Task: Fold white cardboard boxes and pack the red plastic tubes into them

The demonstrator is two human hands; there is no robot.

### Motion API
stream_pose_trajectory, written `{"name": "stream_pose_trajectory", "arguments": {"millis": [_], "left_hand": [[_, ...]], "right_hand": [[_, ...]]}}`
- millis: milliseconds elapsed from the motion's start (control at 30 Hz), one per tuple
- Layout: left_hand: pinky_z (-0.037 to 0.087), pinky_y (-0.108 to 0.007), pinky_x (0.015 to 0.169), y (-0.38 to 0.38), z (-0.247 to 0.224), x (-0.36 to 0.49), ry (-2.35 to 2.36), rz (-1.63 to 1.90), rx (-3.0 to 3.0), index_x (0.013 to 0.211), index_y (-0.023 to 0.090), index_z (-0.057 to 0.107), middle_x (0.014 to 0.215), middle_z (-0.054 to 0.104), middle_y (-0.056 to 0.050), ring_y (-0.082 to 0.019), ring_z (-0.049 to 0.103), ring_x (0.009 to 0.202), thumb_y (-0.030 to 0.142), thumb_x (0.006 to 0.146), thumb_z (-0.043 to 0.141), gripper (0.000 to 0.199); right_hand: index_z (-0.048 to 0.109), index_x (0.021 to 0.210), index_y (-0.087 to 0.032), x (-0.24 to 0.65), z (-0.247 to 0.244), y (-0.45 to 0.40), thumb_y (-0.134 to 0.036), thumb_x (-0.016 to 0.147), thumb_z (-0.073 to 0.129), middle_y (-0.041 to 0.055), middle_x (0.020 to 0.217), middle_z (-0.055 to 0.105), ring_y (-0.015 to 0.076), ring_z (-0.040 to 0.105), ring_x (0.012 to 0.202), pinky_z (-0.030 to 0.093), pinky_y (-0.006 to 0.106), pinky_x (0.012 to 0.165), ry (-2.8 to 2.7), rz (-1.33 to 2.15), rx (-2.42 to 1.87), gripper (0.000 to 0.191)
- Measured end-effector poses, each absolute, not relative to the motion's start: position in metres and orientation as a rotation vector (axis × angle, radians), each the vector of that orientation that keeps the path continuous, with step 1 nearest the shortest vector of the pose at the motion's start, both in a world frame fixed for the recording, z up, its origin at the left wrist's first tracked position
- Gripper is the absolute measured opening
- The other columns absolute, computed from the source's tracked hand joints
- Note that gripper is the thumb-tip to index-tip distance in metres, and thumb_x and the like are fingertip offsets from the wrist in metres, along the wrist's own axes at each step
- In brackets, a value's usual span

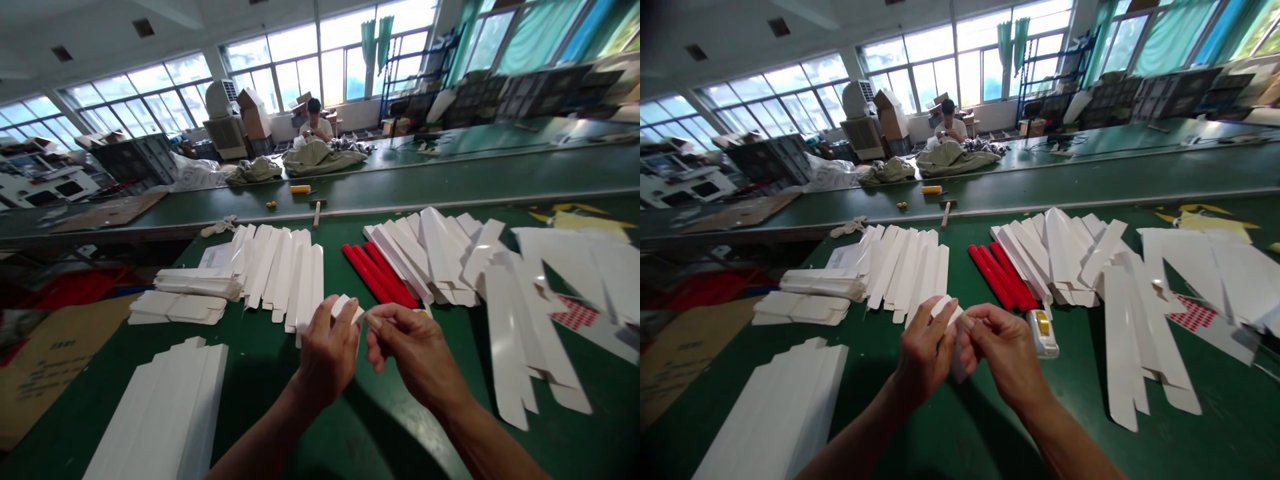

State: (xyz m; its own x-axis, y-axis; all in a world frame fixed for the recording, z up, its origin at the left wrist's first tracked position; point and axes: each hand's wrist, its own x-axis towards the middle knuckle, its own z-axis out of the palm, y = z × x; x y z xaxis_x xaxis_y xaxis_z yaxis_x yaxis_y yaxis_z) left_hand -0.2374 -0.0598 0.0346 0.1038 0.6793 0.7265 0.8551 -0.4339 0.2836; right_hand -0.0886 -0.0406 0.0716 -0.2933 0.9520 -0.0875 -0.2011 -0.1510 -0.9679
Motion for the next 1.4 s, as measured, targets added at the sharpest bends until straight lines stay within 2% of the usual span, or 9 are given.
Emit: {"name": "stream_pose_trajectory", "arguments": {"millis": [333,500,633,733,900,1067,1200,1333,1400], "left_hand": [[0.056,-0.039,0.093,-0.065,0.025,-0.226,-1.573,-1.265,-2.050,0.148,0.001,0.019,0.128,0.056,-0.026,-0.030,0.060,0.115,0.022,0.094,0.049,0.066],[0.055,-0.038,0.094,-0.067,0.024,-0.222,-1.527,-1.330,-2.059,0.148,0.007,0.023,0.126,0.058,-0.022,-0.027,0.059,0.117,0.020,0.092,0.053,0.065],[0.055,-0.041,0.091,-0.072,0.027,-0.225,-1.532,-1.295,-2.158,0.139,0.017,0.040,0.123,0.056,-0.018,-0.027,0.058,0.114,0.017,0.090,0.051,0.051],[0.052,-0.043,0.096,-0.079,0.036,-0.234,-1.559,-1.346,-2.295,0.132,0.013,0.048,0.124,0.053,-0.018,-0.028,0.055,0.117,0.013,0.085,0.049,0.047],[0.048,-0.046,0.102,-0.095,0.039,-0.243,-1.597,-1.478,-2.499,0.133,0.013,0.047,0.129,0.048,-0.018,-0.028,0.051,0.121,0.017,0.082,0.049,0.051],[0.053,-0.046,0.091,-0.083,0.004,-0.225,-1.870,-1.746,-1.860,0.129,0.017,0.045,0.123,0.049,-0.017,-0.029,0.055,0.114,0.034,0.078,0.069,0.058],[0.056,-0.041,0.084,-0.063,-0.003,-0.242,-2.103,-1.875,-1.438,0.135,0.016,0.039,0.120,0.053,-0.016,-0.027,0.060,0.106,0.025,0.074,0.068,0.068],[0.057,-0.036,0.070,-0.060,-0.007,-0.313,-2.572,-1.624,-1.344,0.134,0.013,0.035,0.106,0.058,-0.011,-0.021,0.064,0.080,0.024,0.071,0.066,0.071],[0.056,-0.034,0.074,-0.063,-0.023,-0.354,-2.810,-1.177,-1.371,0.132,0.010,0.035,0.108,0.056,-0.012,-0.022,0.064,0.086,0.029,0.075,0.063,0.067]], "right_hand": [[0.065,0.076,-0.014,-0.098,0.073,-0.042,-0.050,0.073,0.074,0.0011,0.054,0.062,0.0099,0.053,0.040,0.045,0.019,0.035,-1.265,1.544,-1.077,0.037],[0.052,0.092,-0.018,-0.094,0.078,-0.031,-0.041,0.066,0.079,-0.0024,0.054,0.064,0.0119,0.053,0.035,0.041,0.019,0.028,-1.178,1.738,-1.159,0.044],[0.048,0.074,-0.018,-0.089,0.081,-0.025,-0.038,0.063,0.079,-0.0005,0.053,0.063,0.0096,0.051,0.033,0.040,0.017,0.027,-1.091,2.001,-1.165,0.038],[0.048,0.079,-0.018,-0.090,0.071,-0.031,-0.046,0.067,0.077,0.0004,0.055,0.064,0.0115,0.054,0.035,0.042,0.019,0.029,-1.125,2.017,-1.130,0.041],[0.048,0.088,-0.020,-0.105,0.020,-0.046,-0.058,0.074,0.065,-0.0079,0.048,0.052,0.0083,0.040,0.033,0.030,0.019,0.033,-1.307,1.707,-1.198,0.043],[0.056,0.088,-0.020,-0.123,-0.027,-0.059,-0.039,0.078,0.059,0.0023,0.065,0.063,0.0166,0.056,0.055,0.037,0.025,0.050,-1.859,0.954,-1.212,0.022],[0.058,0.111,-0.017,-0.116,-0.042,-0.059,-0.038,0.084,0.056,0.0046,0.076,0.068,0.0183,0.061,0.063,0.041,0.026,0.056,-2.212,0.911,-0.921,0.035],[0.063,0.112,-0.018,-0.083,-0.064,-0.015,-0.045,0.089,0.056,0.0051,0.083,0.069,0.0170,0.063,0.069,0.047,0.025,0.065,-2.379,0.614,-1.325,0.036],[0.060,0.119,-0.012,-0.062,-0.079,0.022,-0.037,0.092,0.052,0.0131,0.096,0.069,0.0225,0.064,0.083,0.049,0.031,0.076,-2.304,0.299,-1.689,0.038]]}}
